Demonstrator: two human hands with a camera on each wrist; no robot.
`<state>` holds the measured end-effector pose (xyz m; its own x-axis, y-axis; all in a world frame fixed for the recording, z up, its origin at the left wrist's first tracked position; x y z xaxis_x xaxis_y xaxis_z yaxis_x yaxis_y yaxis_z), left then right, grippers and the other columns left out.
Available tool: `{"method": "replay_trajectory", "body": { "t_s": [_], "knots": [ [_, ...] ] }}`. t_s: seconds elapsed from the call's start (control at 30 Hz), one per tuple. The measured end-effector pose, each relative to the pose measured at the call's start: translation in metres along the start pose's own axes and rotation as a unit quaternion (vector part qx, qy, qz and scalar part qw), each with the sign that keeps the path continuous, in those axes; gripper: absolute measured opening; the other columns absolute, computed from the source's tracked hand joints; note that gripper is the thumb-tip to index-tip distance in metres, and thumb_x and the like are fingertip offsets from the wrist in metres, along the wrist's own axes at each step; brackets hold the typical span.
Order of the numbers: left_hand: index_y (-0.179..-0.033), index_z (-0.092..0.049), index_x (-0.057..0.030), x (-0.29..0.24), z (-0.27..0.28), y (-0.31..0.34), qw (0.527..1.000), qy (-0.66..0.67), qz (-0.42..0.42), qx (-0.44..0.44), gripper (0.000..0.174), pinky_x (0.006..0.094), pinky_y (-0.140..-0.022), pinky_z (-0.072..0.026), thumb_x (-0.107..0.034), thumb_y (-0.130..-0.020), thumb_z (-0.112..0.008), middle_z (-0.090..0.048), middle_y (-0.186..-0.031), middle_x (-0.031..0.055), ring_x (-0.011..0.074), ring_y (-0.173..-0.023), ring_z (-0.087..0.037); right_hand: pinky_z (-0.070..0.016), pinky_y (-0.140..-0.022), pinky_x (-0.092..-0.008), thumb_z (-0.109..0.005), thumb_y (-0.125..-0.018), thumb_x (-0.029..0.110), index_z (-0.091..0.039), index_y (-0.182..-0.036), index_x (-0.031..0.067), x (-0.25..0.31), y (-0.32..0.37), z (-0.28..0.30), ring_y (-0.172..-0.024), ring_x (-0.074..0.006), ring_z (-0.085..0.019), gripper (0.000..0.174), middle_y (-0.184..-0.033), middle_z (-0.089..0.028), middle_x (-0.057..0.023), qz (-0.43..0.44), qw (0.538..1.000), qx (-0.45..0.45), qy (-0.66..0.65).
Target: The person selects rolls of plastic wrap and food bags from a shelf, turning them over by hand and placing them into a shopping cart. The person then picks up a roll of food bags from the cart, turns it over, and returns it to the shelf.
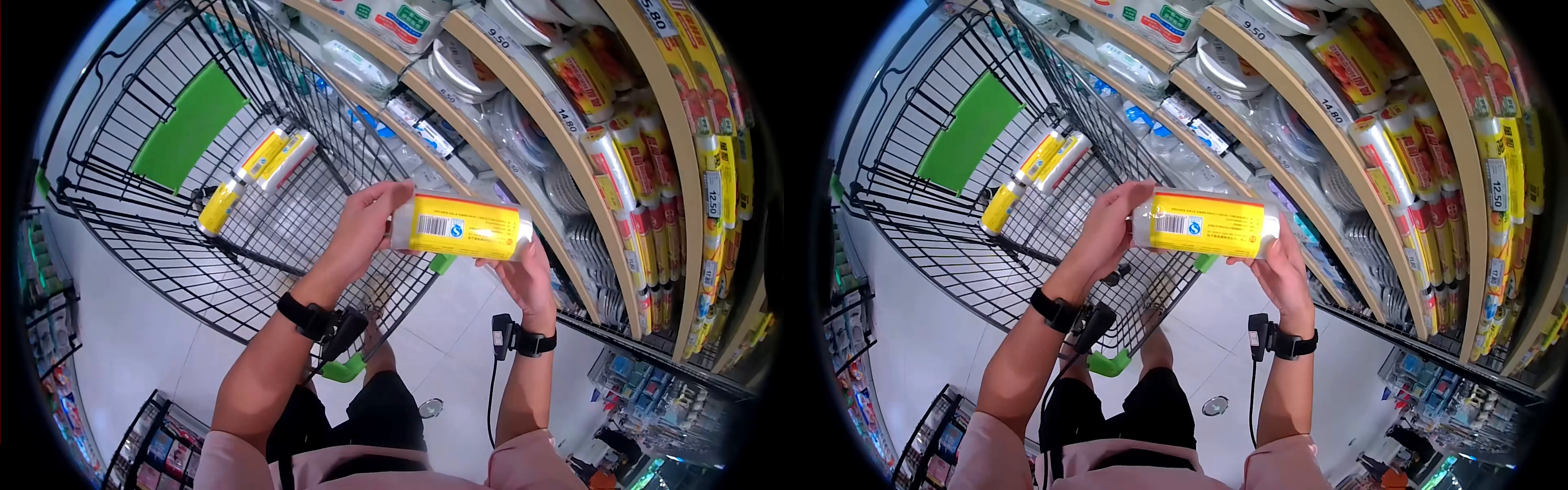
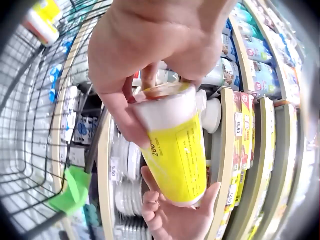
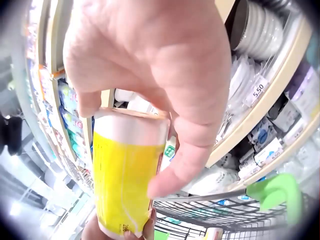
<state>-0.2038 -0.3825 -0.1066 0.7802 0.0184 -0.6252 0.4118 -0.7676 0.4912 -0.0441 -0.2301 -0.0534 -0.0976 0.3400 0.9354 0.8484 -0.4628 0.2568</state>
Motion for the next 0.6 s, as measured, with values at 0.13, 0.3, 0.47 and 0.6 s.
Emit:
{"method": "replay_trajectory", "body": {
  "t_s": [0.13,0.3,0.47,0.6],
  "knots": [
    [-0.108,-0.064,0.0028,0.017,-0.026,-0.010,0.998,0.027,0.052,0.000,0.049,0.0297,-0.053,-0.0610,-0.045,-0.099,-0.060,-0.070,-0.094,0.0110,0.0185,-0.072,-0.073,-0.0539,-0.081,-0.0377,-0.072,-0.094,0.036,-0.035,-0.148,0.0016,0.021,0.009,0.016,-0.093,-0.0267,-0.068,0.074,-0.121,-0.065,-0.0163,0.027,1.000,-0.015,0.003],
    [-0.123,-0.060,0.0016,0.023,-0.049,-0.008,0.992,0.039,0.122,-0.001,0.052,0.0276,-0.058,-0.0610,-0.043,-0.097,-0.065,-0.072,-0.099,0.0135,0.0203,-0.077,-0.073,-0.0554,-0.079,-0.0383,-0.071,-0.095,0.034,-0.036,-0.146,0.0003,0.016,0.019,0.050,-0.097,-0.0273,-0.069,0.071,-0.123,-0.065,-0.0171,0.033,0.998,-0.044,-0.031],
    [-0.136,-0.052,-0.0045,0.013,-0.070,-0.011,0.986,-0.081,-0.094,0.111,0.064,0.0294,-0.089,-0.0562,-0.004,-0.079,-0.082,-0.059,-0.132,0.0080,0.0167,-0.112,-0.063,-0.0582,-0.093,-0.0441,-0.065,-0.099,0.038,-0.037,-0.145,0.0003,0.013,0.022,0.053,-0.113,-0.0333,-0.067,0.066,-0.131,-0.061,-0.0205,0.017,0.992,-0.079,-0.100],
    [-0.147,-0.039,-0.0064,0.003,-0.096,0.001,0.944,-0.195,-0.213,0.160,0.094,0.0343,-0.112,-0.0417,0.003,-0.067,-0.086,-0.047,-0.144,0.0084,0.0218,-0.136,-0.047,-0.0525,-0.104,-0.0500,-0.069,-0.092,0.048,-0.034,-0.149,0.0038,0.013,0.022,0.055,-0.127,-0.0341,-0.058,0.080,-0.143,-0.051,-0.0184,0.002,0.990,-0.081,-0.113]
  ]
}}
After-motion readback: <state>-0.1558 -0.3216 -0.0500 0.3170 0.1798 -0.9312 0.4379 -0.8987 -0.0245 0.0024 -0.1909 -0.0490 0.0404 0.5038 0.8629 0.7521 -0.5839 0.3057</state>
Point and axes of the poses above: each hand's wrist, its own y-axis away from the middle knuckle, its own z-axis out of the back of the hand, x = y × z, the point moved 8 cm from there along -y, towards the middle knuckle
